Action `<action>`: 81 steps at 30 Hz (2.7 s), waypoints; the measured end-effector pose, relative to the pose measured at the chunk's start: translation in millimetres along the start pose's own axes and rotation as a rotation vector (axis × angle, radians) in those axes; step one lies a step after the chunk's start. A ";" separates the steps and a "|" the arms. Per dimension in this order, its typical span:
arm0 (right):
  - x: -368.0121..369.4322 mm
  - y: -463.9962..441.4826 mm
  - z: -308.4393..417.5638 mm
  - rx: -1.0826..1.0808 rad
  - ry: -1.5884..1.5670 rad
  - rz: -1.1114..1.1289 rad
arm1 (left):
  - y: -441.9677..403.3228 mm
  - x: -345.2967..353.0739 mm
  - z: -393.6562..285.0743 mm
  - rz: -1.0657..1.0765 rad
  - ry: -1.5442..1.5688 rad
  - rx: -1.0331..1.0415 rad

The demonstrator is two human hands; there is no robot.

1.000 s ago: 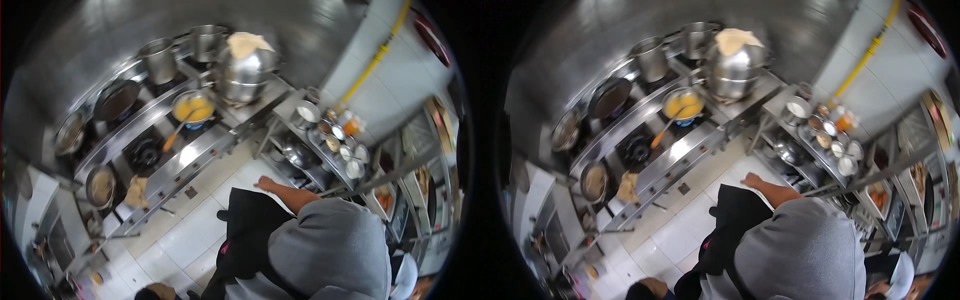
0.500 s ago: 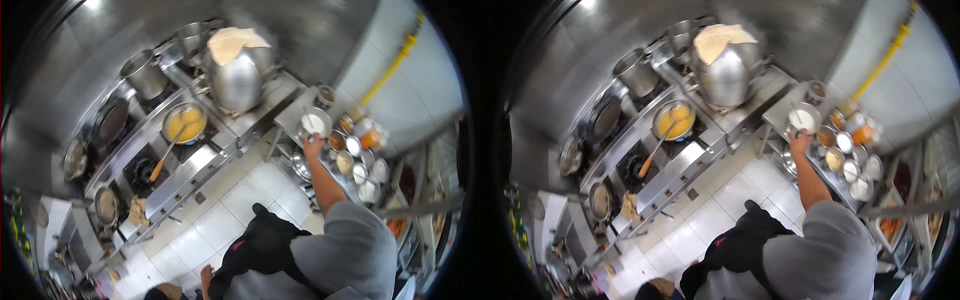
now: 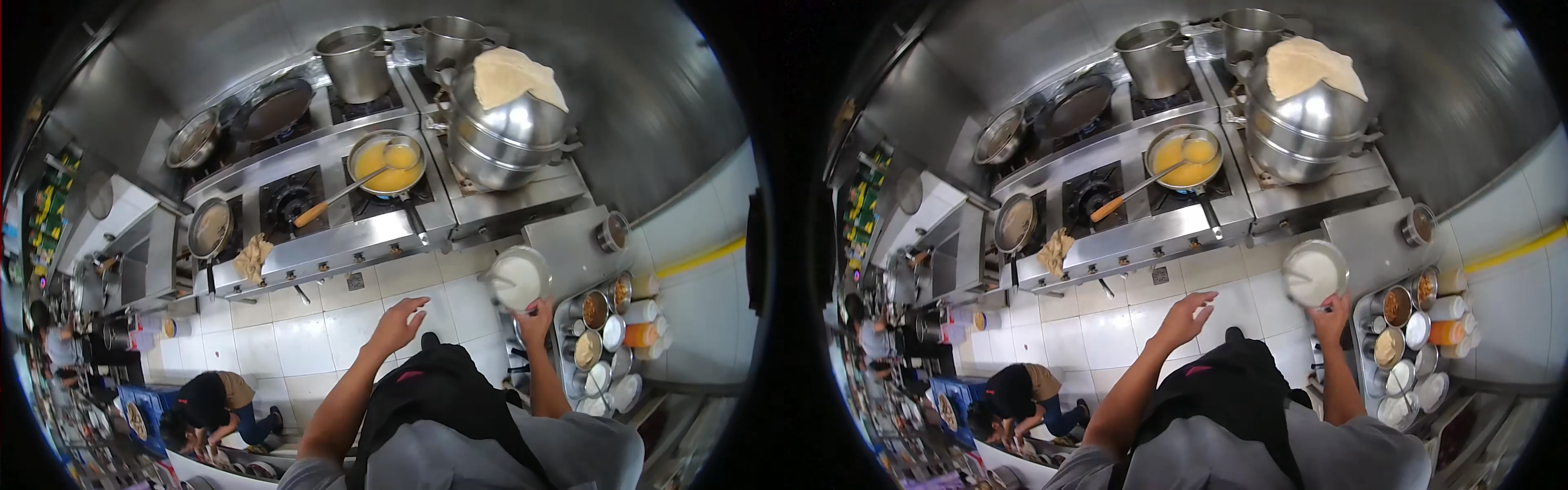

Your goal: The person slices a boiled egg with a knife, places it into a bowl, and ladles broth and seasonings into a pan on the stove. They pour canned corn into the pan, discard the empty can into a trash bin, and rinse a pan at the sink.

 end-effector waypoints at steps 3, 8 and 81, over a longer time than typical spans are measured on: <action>34.4 18.3 65.5 -0.119 -0.118 0.243 | 7.9 -16.5 -50.1 -0.184 -0.222 0.322; 138.6 83.7 142.2 -0.389 -0.360 0.705 | 71.3 -52.3 -34.3 -0.314 -0.621 0.077; 712.3 328.4 534.8 0.648 -0.670 1.037 | 562.1 -384.5 458.5 -0.521 -0.045 -0.996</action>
Point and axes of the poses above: each hand's wrist, its own y-axis away from the middle knuckle, its own x-axis out of the palm, z = x × y, the point moved 8 cm from there along -y, towards the middle knuckle, and after that the axes turned 5 degrees about -z, right-handed, at the moved point
